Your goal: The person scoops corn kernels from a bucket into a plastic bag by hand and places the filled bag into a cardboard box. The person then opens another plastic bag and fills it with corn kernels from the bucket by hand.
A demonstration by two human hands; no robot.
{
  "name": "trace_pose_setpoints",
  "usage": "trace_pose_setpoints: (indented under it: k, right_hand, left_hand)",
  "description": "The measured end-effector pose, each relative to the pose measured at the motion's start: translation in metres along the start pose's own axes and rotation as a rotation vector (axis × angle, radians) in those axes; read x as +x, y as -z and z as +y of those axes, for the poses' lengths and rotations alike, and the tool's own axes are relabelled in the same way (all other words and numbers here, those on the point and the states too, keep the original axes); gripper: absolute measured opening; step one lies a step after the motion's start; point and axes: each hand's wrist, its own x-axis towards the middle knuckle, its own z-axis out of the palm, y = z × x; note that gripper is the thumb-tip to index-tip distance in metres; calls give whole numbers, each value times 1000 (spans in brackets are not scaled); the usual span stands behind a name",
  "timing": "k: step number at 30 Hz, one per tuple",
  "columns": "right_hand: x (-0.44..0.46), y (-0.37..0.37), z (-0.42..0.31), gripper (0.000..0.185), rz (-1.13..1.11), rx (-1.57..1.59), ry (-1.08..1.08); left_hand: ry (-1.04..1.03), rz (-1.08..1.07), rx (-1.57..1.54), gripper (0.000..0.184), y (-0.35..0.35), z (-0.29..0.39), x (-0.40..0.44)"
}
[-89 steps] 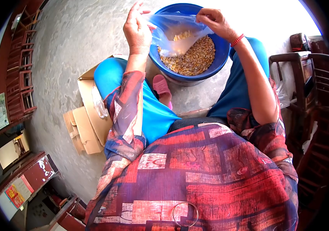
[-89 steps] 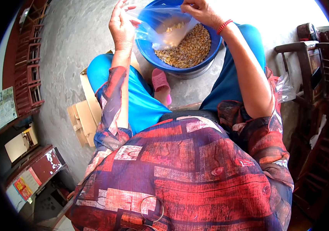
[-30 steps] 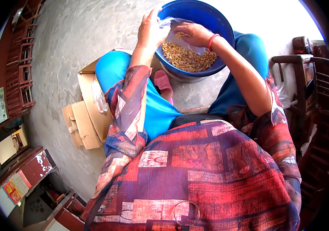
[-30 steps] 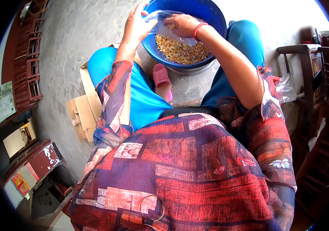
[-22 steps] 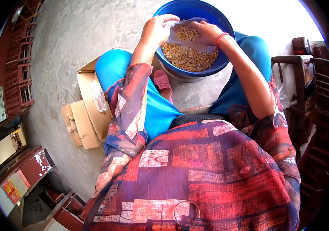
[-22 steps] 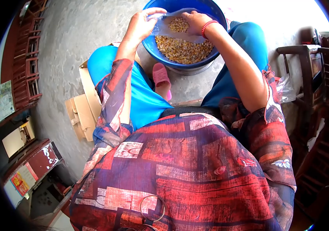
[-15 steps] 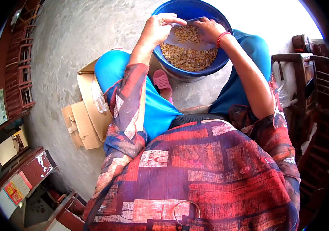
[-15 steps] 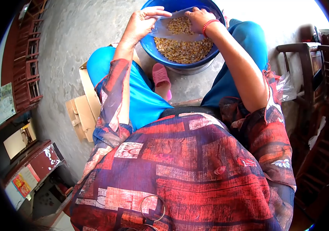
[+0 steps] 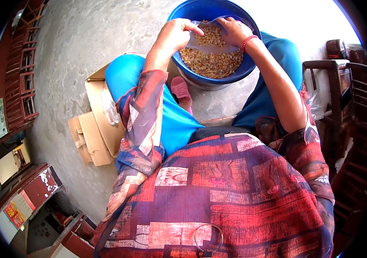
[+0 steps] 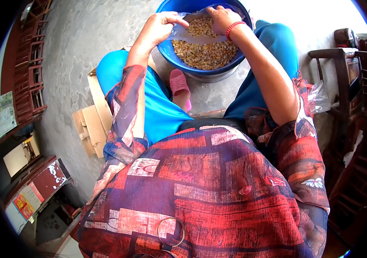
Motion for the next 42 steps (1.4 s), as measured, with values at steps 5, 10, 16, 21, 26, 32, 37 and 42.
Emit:
trace_pose_setpoints:
  k: [5,10,16,21,26,32,37,42]
  right_hand:
    - [-6,0,-3,39,-99,-7,244]
    - [-8,2,2,37,-376,-109,226]
    - [-5,10,6,57,3,-3,28]
    - [-1,9,11,52,121,-5,30]
    - [6,14,12,28,325,228,303]
    - [-9,11,-14,22,53,248,437]
    - [-19,18,-10,32,-467,-95,241]
    - [-12,22,-2,39,-242,-35,83]
  left_hand:
    - [163,59,293,29,-6,-6,-1]
    - [74,178,283,30,-8,-15,3]
    - [192,-115,153,30,2,4,-1]
    - [186,-35,338,29,-2,-5,-1]
    - [60,105,407,31,-10,-19,4]
    - [-43,222,373,34,-11,-11,4]
    - [22,242,398,34,-10,-12,7]
    - [58,257,431,35,-4,0,4]
